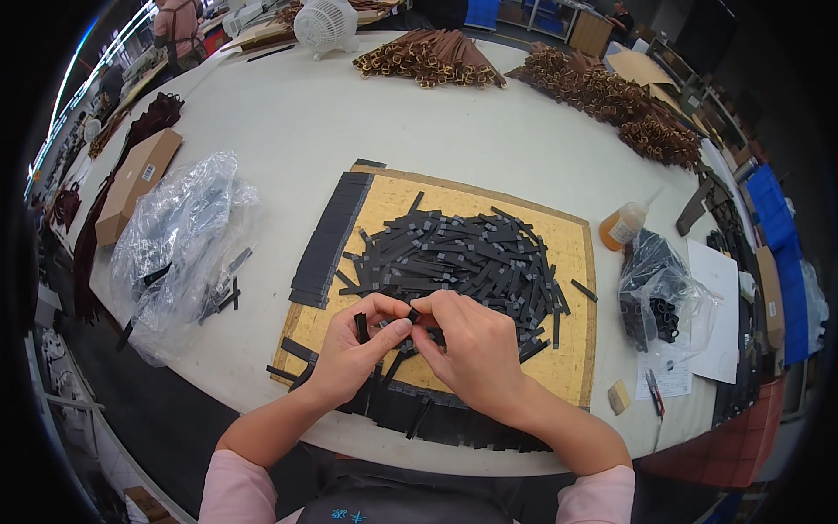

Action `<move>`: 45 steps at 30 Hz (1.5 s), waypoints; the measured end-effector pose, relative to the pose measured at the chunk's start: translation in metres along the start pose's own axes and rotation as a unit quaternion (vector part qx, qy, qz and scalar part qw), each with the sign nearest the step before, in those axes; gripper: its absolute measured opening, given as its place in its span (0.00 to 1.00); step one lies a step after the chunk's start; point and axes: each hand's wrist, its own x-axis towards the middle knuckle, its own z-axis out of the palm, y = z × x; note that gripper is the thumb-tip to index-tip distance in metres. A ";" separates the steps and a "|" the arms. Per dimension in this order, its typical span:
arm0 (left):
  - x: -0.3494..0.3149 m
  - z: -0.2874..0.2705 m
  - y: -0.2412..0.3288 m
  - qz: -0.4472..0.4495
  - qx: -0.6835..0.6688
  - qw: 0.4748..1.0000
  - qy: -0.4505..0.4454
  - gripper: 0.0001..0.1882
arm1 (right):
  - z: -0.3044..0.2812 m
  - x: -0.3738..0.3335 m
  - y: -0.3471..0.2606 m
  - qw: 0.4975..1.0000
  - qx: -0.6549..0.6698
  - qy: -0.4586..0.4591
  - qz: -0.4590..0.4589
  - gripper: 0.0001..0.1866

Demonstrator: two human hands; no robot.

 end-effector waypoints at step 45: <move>0.005 -0.004 -0.011 0.024 0.017 1.000 0.008 0.05 | 0.012 0.001 0.004 1.000 0.008 -0.011 -0.001 0.12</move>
